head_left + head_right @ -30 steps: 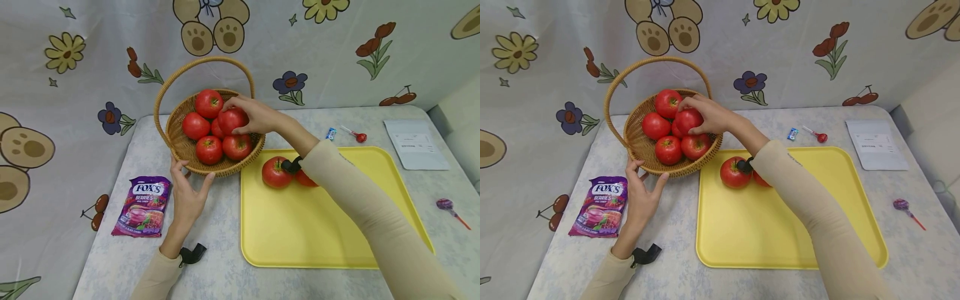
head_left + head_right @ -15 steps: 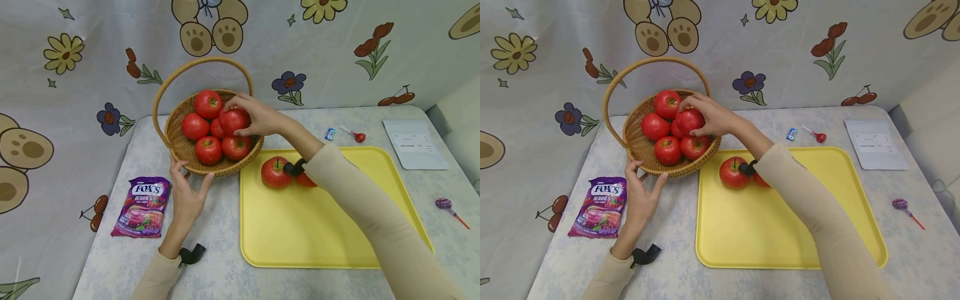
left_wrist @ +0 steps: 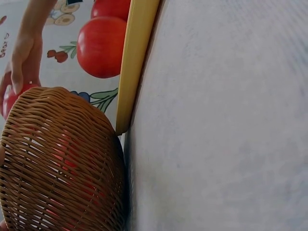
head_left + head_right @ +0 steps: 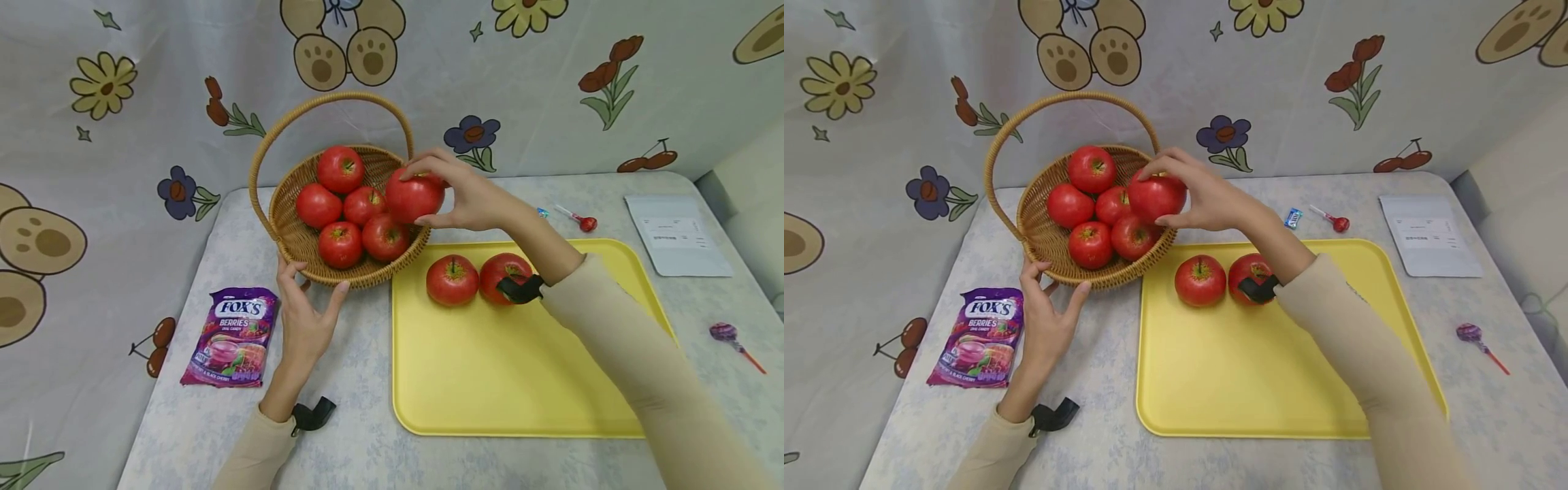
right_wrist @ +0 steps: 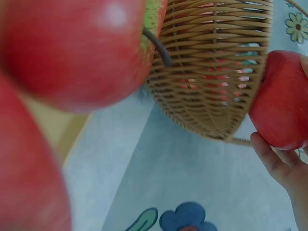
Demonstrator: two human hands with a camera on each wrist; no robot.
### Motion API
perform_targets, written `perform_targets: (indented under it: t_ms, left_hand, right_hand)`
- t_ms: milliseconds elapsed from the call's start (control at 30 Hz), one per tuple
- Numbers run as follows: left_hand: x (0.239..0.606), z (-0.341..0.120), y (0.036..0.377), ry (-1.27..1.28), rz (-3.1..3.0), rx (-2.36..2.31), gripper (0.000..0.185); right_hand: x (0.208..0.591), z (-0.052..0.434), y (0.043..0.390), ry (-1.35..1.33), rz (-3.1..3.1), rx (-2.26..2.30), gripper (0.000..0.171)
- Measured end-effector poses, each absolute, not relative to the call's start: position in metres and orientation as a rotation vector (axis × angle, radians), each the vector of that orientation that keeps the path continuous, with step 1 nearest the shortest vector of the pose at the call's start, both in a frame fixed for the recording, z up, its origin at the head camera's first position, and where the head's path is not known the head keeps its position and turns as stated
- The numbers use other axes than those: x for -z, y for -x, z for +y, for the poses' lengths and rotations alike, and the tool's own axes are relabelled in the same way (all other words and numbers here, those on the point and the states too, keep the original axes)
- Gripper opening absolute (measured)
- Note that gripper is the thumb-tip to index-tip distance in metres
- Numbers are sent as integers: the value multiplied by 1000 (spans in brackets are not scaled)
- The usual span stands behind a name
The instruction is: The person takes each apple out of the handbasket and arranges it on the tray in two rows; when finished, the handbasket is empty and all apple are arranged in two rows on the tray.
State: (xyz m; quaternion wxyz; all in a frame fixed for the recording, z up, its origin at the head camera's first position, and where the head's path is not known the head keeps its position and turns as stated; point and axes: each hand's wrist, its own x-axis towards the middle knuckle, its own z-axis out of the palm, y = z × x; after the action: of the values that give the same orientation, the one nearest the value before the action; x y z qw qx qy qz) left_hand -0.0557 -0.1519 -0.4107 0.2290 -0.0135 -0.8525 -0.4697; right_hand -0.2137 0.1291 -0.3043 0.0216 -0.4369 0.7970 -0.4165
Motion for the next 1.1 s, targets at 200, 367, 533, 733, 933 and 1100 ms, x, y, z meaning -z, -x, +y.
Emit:
perform_targets:
  t_ms: [200, 367, 533, 733, 933, 1100]
  left_hand:
    - [413, -153, 55, 39, -2333, 1288, 67]
    - [414, -154, 55, 50, -2319, 1298, 67]
    - [413, -153, 56, 53, -2327, 1300, 68]
    - [412, -152, 57, 50, -2335, 1307, 68]
    - [411, -151, 57, 61, -2329, 1304, 68]
    - [411, -152, 56, 47, -2334, 1298, 68]
  right_hand:
    - [299, 153, 200, 1308, 2574, 1249, 59]
    - [303, 172, 190, 1304, 2626, 1226, 59]
    - [308, 197, 176, 1241, 2683, 1230, 62]
    - [319, 234, 157, 1136, 2796, 1201, 68]
    - [336, 271, 136, 1089, 2912, 1160, 75]
    - [348, 293, 124, 999, 2937, 1188, 80]
